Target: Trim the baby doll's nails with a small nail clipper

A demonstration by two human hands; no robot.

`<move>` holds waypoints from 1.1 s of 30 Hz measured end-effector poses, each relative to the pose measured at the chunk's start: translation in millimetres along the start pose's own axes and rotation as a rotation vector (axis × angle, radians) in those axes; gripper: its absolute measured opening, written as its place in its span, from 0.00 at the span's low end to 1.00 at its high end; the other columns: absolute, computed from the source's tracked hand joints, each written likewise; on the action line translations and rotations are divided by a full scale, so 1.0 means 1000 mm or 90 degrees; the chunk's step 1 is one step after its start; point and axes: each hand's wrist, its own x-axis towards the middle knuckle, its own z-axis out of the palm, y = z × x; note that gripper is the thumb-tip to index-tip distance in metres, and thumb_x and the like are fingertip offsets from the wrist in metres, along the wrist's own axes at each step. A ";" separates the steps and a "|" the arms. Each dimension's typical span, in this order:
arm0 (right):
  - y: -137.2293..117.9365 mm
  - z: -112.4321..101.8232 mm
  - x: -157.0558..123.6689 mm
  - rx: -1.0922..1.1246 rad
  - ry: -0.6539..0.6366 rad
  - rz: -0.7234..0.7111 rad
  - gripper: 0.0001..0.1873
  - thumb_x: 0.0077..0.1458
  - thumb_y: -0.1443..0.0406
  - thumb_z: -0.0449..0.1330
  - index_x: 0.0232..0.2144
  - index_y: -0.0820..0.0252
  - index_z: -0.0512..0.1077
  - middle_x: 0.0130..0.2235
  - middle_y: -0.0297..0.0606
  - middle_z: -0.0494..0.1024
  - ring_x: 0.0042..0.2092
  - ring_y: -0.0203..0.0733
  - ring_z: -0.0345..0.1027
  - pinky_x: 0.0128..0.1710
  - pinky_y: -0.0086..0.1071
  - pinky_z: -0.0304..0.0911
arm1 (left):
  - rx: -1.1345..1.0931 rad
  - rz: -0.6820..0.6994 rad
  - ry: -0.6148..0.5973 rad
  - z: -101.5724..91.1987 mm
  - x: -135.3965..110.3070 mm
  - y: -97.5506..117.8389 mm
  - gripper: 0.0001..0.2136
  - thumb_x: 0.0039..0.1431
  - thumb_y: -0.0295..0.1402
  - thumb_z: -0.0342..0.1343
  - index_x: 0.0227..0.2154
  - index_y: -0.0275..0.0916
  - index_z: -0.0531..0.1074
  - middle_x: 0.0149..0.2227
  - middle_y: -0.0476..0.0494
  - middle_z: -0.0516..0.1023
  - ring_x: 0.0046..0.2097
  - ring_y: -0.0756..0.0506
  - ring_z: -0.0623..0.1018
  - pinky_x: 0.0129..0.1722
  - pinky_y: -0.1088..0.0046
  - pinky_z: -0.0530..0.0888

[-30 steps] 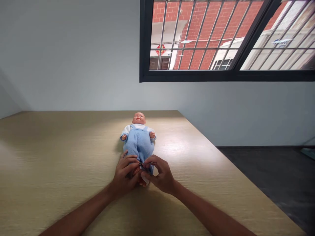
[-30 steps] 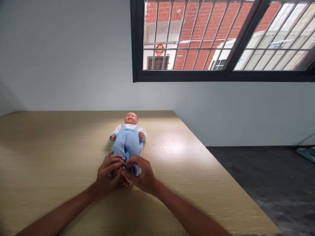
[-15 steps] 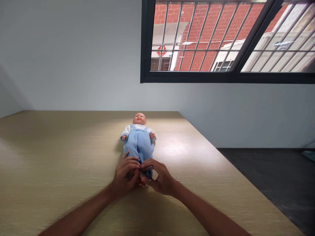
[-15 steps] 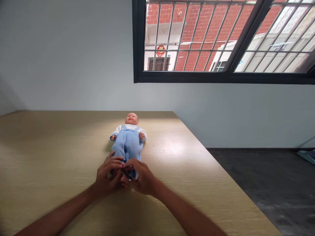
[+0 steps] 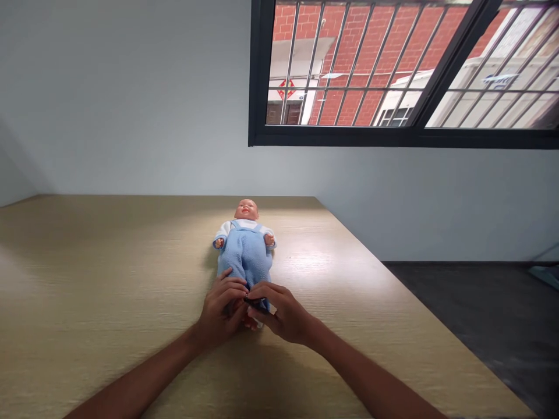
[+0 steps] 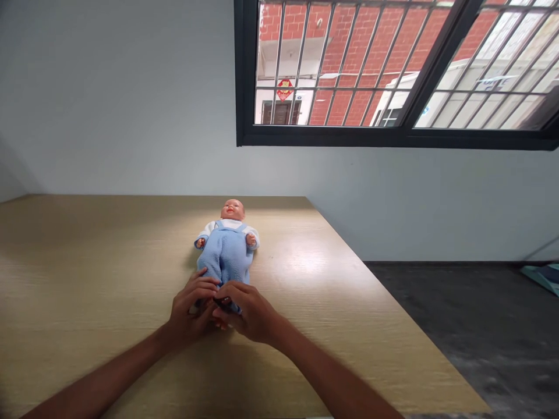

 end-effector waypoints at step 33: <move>-0.012 0.009 0.005 -0.249 -0.044 -0.105 0.06 0.67 0.62 0.54 0.43 0.59 0.66 0.38 0.41 0.75 0.37 0.41 0.68 0.34 0.32 0.64 | 0.000 0.019 0.002 -0.003 0.004 0.000 0.04 0.59 0.28 0.59 0.37 0.39 0.72 0.36 0.42 0.78 0.41 0.43 0.77 0.52 0.57 0.72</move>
